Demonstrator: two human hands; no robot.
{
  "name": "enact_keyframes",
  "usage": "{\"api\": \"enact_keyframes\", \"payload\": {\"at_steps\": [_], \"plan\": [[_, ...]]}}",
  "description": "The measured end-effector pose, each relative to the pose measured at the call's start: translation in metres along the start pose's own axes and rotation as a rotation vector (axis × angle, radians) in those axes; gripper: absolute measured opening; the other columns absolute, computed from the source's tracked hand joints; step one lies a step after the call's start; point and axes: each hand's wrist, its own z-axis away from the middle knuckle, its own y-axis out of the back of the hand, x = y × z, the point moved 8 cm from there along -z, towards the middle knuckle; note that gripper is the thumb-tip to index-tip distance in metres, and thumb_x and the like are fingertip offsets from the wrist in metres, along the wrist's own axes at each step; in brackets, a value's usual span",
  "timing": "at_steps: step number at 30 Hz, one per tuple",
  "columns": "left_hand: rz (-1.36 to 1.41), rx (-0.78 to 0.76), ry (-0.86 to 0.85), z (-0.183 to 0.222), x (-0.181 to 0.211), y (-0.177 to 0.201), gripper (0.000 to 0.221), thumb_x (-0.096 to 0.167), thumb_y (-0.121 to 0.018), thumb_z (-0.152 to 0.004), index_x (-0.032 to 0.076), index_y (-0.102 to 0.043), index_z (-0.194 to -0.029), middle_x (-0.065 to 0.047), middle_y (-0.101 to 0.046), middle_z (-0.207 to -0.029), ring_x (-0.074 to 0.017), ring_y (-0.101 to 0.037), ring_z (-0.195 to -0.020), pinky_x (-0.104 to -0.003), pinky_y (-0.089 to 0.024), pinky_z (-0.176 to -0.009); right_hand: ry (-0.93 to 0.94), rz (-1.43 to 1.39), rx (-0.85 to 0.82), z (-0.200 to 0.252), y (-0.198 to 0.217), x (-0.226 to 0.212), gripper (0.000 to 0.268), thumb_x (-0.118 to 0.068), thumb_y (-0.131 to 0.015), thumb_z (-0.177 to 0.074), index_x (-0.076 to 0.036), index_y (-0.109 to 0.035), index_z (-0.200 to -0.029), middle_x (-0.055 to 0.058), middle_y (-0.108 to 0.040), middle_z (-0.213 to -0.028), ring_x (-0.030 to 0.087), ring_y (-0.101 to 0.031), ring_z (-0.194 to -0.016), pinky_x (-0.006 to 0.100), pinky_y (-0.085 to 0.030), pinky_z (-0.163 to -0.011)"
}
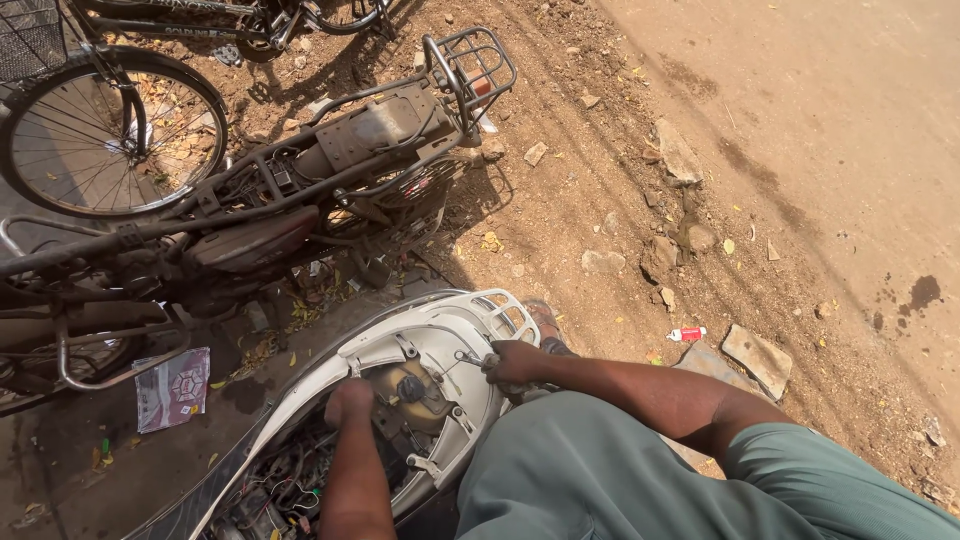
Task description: Repairing and inspecting the internal components of a scooter under the seat using a wrench.
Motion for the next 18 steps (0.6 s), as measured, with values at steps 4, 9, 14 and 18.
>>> {"api": "enact_keyframes", "payload": {"at_steps": [4, 9, 14, 18], "plan": [[-0.01, 0.107, -0.016, -0.013, 0.004, -0.004, 0.049, 0.04, -0.049, -0.1, 0.004, -0.068, -0.129, -0.017, -0.071, -0.128, -0.034, -0.071, -0.113, -0.051, -0.056, -0.09, 0.009, -0.004, 0.005, 0.002, 0.001, -0.001, 0.074, -0.042, -0.075, -0.072, 0.003, -0.061, -0.128, 0.027, -0.069, -0.119, 0.039, -0.067, -0.113, 0.042, -0.052, -0.098], [-0.046, 0.122, -0.018, -0.012, 0.006, -0.003, 0.044, 0.034, -0.052, -0.098, 0.007, -0.067, -0.13, -0.015, -0.075, -0.124, -0.0322, -0.074, -0.11, -0.049, -0.057, -0.088, 0.012, -0.015, 0.006, 0.001, -0.002, 0.001, 0.075, -0.042, -0.076, -0.073, 0.004, -0.059, -0.13, 0.027, -0.069, -0.119, 0.039, -0.068, -0.113, 0.041, -0.052, -0.099], [0.13, 0.017, 0.094, -0.002, 0.0, -0.004, 0.037, 0.033, -0.052, -0.1, 0.017, -0.079, -0.12, -0.009, -0.074, -0.128, -0.0309, -0.072, -0.117, -0.046, -0.057, -0.095, 0.004, -0.024, 0.0, 0.0, 0.0, 0.002, 0.075, -0.041, -0.076, -0.071, 0.003, -0.06, -0.13, 0.026, -0.07, -0.12, 0.038, -0.068, -0.114, 0.041, -0.052, -0.099], [0.032, 0.147, 0.004, -0.012, 0.002, -0.016, 0.043, 0.034, -0.051, -0.1, 0.006, -0.067, -0.129, -0.015, -0.075, -0.119, -0.033, -0.075, -0.106, -0.048, -0.059, -0.085, 0.005, -0.012, 0.002, -0.005, -0.002, 0.006, 0.077, -0.041, -0.078, -0.072, 0.004, -0.058, -0.132, 0.026, -0.068, -0.122, 0.038, -0.067, -0.115, 0.04, -0.052, -0.099]]}}
